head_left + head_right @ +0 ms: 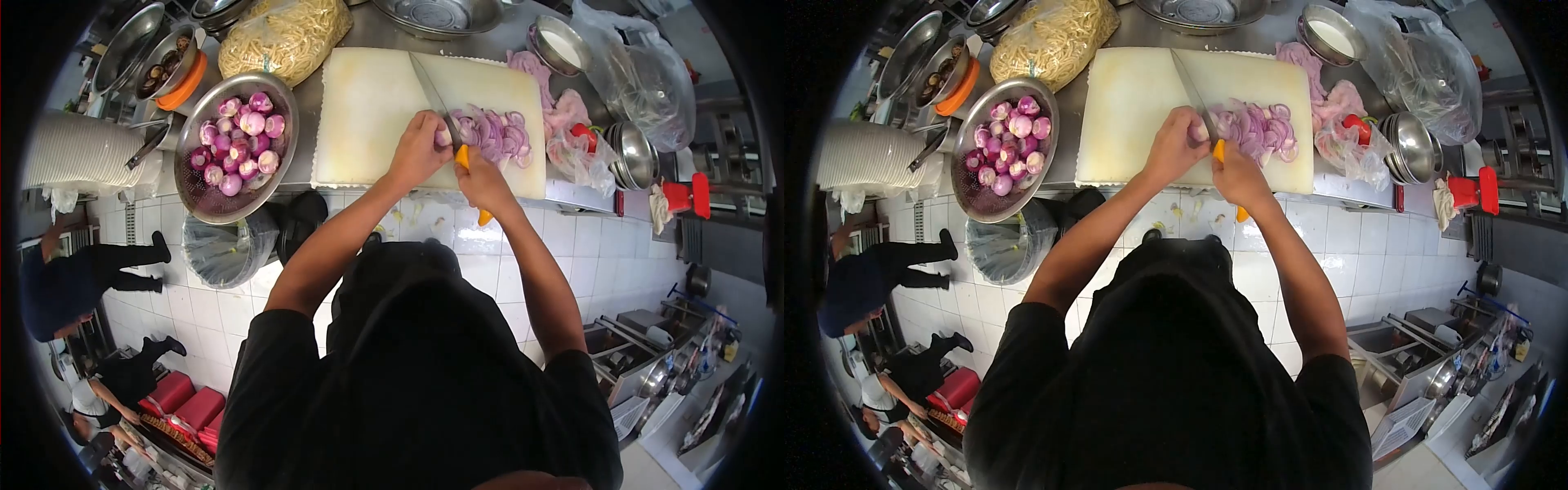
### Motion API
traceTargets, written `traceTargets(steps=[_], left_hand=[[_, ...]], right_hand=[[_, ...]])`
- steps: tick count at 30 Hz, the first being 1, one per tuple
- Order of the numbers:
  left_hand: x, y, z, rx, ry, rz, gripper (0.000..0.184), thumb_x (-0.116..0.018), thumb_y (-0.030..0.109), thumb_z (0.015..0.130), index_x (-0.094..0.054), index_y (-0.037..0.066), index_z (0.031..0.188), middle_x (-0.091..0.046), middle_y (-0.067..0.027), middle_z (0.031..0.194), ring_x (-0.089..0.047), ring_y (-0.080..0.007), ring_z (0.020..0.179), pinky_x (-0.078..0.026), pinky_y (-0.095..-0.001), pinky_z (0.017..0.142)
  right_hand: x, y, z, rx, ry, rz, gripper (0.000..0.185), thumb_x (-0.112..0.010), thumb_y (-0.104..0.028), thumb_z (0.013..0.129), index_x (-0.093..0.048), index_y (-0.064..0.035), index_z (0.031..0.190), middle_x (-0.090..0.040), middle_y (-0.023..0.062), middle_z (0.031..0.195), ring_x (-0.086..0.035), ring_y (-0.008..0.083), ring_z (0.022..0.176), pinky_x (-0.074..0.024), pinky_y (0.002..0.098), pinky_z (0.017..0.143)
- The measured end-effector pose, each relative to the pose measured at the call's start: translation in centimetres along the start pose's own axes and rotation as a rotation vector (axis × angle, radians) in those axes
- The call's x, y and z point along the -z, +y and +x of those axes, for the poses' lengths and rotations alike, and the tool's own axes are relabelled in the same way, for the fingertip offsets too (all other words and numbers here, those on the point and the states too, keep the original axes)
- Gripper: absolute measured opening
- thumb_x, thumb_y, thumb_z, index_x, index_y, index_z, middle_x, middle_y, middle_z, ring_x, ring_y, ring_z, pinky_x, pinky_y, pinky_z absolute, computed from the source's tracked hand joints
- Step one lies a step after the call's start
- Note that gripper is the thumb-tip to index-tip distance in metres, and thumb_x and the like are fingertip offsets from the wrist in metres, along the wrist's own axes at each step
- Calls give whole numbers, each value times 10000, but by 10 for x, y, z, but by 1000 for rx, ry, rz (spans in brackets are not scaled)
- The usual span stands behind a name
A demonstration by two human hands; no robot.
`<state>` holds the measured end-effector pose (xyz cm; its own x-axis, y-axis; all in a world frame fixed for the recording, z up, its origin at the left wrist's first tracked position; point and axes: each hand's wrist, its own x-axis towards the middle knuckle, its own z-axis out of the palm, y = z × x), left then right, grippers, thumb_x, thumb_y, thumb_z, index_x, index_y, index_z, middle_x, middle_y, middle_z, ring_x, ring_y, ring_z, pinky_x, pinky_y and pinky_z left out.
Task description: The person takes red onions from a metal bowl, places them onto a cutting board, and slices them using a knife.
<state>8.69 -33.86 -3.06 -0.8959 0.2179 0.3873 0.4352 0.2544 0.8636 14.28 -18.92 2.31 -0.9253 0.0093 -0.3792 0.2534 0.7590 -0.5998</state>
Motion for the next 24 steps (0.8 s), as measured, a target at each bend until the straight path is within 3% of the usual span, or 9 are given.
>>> traceTargets(steps=[3, 6, 9, 12, 13, 16, 20, 24], left_hand=[[8, 5, 1, 58, 78, -29, 367, -744, -6, 636, -525, 28, 928, -540, -125, 941, -581, -287, 757, -507, -360, 664], [41, 6, 5, 58, 161, 127, 363, -720, -21, 632, -528, 32, 935, -547, -129, 943, -578, -297, 822, -502, -371, 703], [81, -3, 15, -52, 144, 545, 365, -708, -21, 625, -584, 45, 962, -570, -135, 974, -560, -326, 934, -492, -391, 803], [106, -23, 17, -11, -25, 686, 402, -708, 10, 630, -654, 75, 1023, -592, -145, 1065, -532, -352, 1039, -462, -409, 905], [109, -27, 18, 35, -121, 742, 423, -723, 84, 663, -689, 104, 1084, -593, -153, 1152, -536, -354, 1059, -453, -406, 942], [90, -13, 18, -101, -15, 839, 428, -726, 158, 698, -687, 124, 1123, -592, -149, 1189, -533, -349, 1104, -446, -428, 956], [32, 20, 35, -291, -246, 438, 388, -703, 172, 747, -688, 147, 1134, -605, -135, 1185, -531, -302, 1153, -449, -459, 948], [7, 11, 40, -255, -425, 526, 312, -665, 100, 760, -698, 126, 1068, -621, -129, 1131, -574, -312, 1070, -478, -414, 917]], right_hand=[[8, -6, -5, -42, -38, 92, 345, -495, -248, 939, -464, 13, 1162, -644, 276, 905, -661, 395, 701, -509, 478, 692], [9, -3, -12, -53, -45, 196, 339, -513, -263, 938, -492, 12, 1135, -642, 239, 855, -660, 330, 628, -509, 432, 637], [8, 2, -8, -48, -15, 217, 341, -537, -268, 935, -503, 14, 1123, -626, 202, 804, -640, 288, 586, -503, 403, 599], [14, -4, -26, -52, 22, 323, 336, -551, -264, 934, -505, 14, 1117, -605, 162, 756, -609, 258, 546, -493, 378, 561], [19, -1, -30, -40, 49, 361, 332, -556, -264, 934, -508, 12, 1112, -597, 148, 739, -596, 247, 531, -489, 371, 544], [32, 6, -47, -69, 105, 393, 308, -559, -259, 938, -515, 2, 1096, -583, 119, 705, -571, 216, 496, -473, 351, 495], [37, 20, -60, -95, 143, 432, 274, -548, -241, 946, -513, -4, 1080, -575, 102, 680, -545, 188, 458, -453, 336, 444], [37, 14, -75, -153, 165, 411, 257, -542, -232, 948, -488, -10, 1065, -572, 99, 679, -531, 174, 438, -448, 337, 445]])
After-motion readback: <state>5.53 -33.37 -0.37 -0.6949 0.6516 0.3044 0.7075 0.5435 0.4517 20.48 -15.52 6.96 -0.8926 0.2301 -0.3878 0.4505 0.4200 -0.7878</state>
